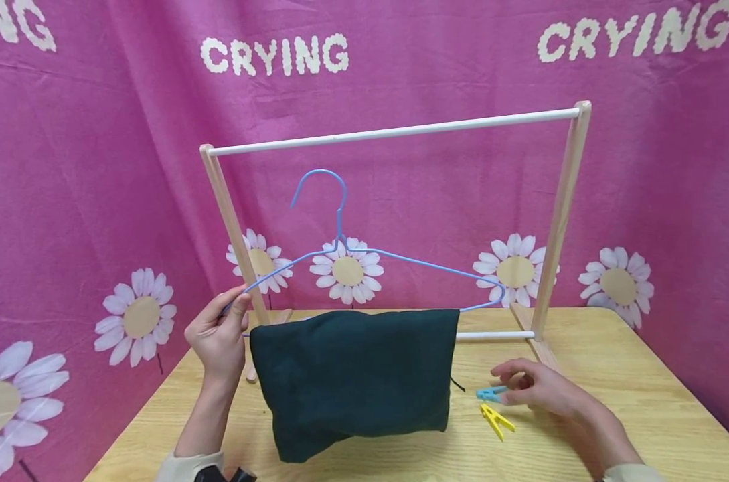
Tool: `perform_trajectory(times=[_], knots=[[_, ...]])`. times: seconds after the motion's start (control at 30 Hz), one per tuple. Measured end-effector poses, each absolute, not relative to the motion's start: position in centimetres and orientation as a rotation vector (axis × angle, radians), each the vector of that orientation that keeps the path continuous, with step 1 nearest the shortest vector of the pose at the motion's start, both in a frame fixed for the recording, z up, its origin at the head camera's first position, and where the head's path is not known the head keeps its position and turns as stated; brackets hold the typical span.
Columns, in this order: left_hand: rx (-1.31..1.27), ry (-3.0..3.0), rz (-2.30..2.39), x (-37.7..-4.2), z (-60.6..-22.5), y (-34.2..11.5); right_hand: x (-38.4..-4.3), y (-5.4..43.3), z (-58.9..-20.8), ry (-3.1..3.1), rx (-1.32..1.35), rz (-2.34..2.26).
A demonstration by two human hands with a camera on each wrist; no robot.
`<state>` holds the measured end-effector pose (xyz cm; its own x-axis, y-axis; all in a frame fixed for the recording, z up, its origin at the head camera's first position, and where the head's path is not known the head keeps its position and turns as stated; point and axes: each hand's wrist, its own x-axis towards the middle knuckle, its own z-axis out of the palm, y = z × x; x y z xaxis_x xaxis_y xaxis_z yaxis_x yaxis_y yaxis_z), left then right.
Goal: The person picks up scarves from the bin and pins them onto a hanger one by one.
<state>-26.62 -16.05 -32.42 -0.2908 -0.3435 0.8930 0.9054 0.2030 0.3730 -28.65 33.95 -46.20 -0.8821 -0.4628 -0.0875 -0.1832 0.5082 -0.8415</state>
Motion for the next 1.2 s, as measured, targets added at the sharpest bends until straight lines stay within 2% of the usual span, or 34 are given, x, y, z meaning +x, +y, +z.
perform_trajectory(times=[0.33,0.63,1.0,1.2], knots=[[-0.642,-1.326,-1.365,-26.76,-32.2,-16.13,-28.62,34.33,-46.47,2.501,-0.659,-1.309],[-0.627,-1.322,-1.363,-26.79,-32.1,-16.15,-28.89,33.71,-46.7,2.627,-0.652,-1.207],[-0.622,-1.337,-1.353,-26.71,-32.48,-16.18,-28.54,34.06,-46.73,2.543,-0.57,-1.337],[-0.627,-1.333,-1.363,-26.74,-32.54,-16.19,-28.43,34.12,-46.14,2.534,-0.66,-1.413]])
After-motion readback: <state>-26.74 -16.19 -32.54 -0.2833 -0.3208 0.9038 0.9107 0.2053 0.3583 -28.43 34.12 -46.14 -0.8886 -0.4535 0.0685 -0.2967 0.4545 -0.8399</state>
